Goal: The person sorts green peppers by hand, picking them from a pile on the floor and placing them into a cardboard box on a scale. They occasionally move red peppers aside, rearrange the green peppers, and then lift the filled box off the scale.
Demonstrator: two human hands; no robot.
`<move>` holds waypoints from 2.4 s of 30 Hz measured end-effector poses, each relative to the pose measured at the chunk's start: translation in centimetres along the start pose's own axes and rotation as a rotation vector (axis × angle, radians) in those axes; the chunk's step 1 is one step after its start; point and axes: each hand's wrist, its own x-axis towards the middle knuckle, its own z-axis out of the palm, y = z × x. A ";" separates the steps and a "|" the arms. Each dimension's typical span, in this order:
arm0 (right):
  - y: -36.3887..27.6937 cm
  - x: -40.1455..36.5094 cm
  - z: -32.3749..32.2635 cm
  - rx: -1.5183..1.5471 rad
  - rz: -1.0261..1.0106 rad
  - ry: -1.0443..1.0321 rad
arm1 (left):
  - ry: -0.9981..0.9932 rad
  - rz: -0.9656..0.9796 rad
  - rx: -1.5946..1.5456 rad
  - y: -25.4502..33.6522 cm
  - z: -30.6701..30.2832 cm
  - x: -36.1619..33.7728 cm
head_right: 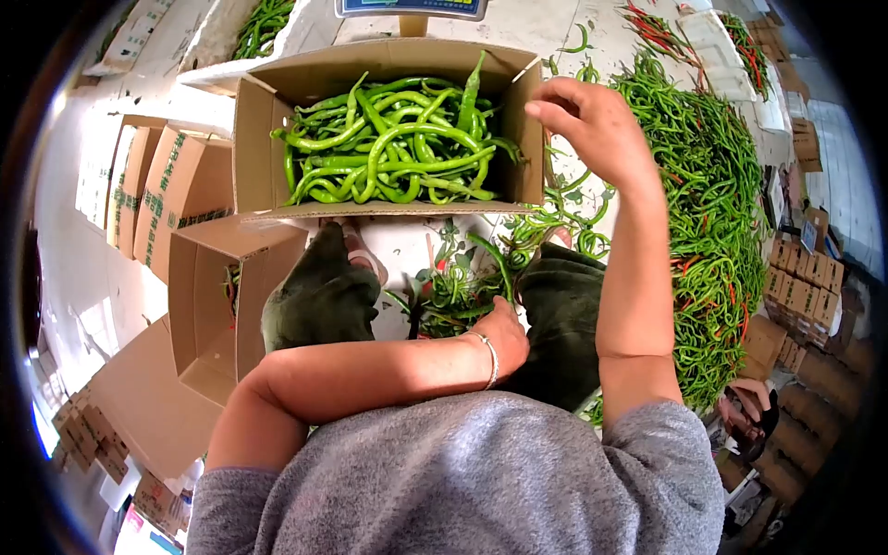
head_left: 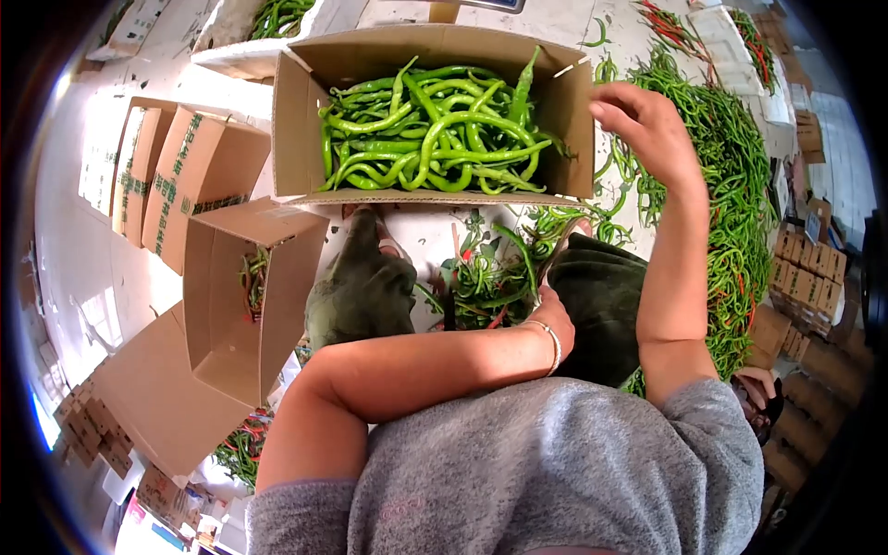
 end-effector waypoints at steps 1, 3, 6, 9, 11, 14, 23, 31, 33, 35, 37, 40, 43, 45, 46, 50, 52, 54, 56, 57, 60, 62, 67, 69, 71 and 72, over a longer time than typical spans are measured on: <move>0.0 0.1 0.5 -0.067 -0.026 0.056 | 0.010 -0.009 -0.007 0.0 0.1 0.1; 0.6 0.8 2.4 -0.172 -0.126 0.115 | 0.016 -0.015 -0.017 0.0 0.6 0.5; -0.6 1.7 5.7 -0.641 -0.154 0.199 | 0.018 -0.030 0.003 0.2 0.8 0.7; -2.0 1.8 9.2 -0.836 -0.132 0.160 | -0.028 -0.013 0.039 0.3 0.2 0.9; -2.0 1.8 11.2 -0.807 -0.264 0.113 | -0.005 -0.023 0.065 0.6 0.8 1.2; -1.2 2.5 12.0 -0.521 -0.430 0.065 | -0.045 -0.012 0.033 0.2 -0.4 0.9; 0.0 4.5 12.4 0.168 -0.360 -0.039 | -0.014 -0.044 0.008 0.4 0.1 1.3; -0.4 4.6 10.0 0.523 -0.199 -0.121 | -0.071 0.003 -0.011 -0.4 -2.2 0.1; 1.5 5.0 9.1 0.308 -0.120 0.048 | -0.105 0.027 0.001 -0.7 -3.1 -0.6; -0.3 4.1 7.1 0.001 -0.086 0.252 | -0.056 0.001 0.007 -0.5 -2.4 -0.5; 0.4 3.5 8.6 -0.157 -0.257 0.222 | -0.056 -0.001 0.015 -0.2 -2.3 -0.5; -0.1 2.4 9.2 -0.418 -0.320 0.062 | -0.113 0.026 0.047 -0.7 -3.0 -1.0; -0.1 2.1 9.4 -0.566 -0.312 0.143 | -0.115 0.047 0.034 -0.7 -3.5 -1.8; 0.2 2.3 10.0 -0.603 -0.320 0.294 | -0.111 0.037 0.024 -0.6 -3.2 -1.6; -0.2 2.3 9.9 -0.606 -0.368 0.352 | -0.107 0.026 0.019 -0.6 -3.0 -1.5; -0.2 1.6 10.7 -0.898 -0.406 0.188 | -0.058 -0.013 0.012 -0.3 -2.5 -1.6; 0.5 1.1 11.0 -0.948 -0.195 -0.110 | -0.033 -0.037 0.019 -0.4 -2.4 -1.7; 0.8 0.9 9.7 -0.812 -0.227 -0.138 | -0.079 0.014 0.015 -0.7 -3.1 -2.1; -1.0 0.4 7.2 -0.665 -0.230 -0.181 | -0.104 0.039 0.008 -1.1 -3.6 -2.7; -1.7 0.5 6.2 -0.616 -0.305 -0.046 | -0.120 0.020 0.005 -1.0 -3.3 -2.2; -8.1 0.5 4.2 -0.651 -0.448 0.099 | -0.006 -0.047 0.062 -0.5 -2.2 -2.1; -9.6 1.4 5.6 -0.674 -0.623 -0.184 | -0.035 -0.025 0.042 -0.6 -2.3 -2.3; -6.1 5.7 11.5 -0.887 -0.486 -0.485 | 0.007 -0.079 -0.033 -0.4 -0.8 -0.6; -4.9 6.3 12.0 -0.905 -0.476 -0.426 | -0.010 -0.029 -0.020 -0.3 -2.3 -1.9; -5.0 5.1 12.4 -0.956 -0.483 -0.408 | -0.013 -0.028 -0.011 -0.3 -2.3 -1.7; -4.8 3.8 12.8 -0.968 -0.498 -0.387 | -0.013 -0.029 -0.015 -0.3 -2.2 -1.7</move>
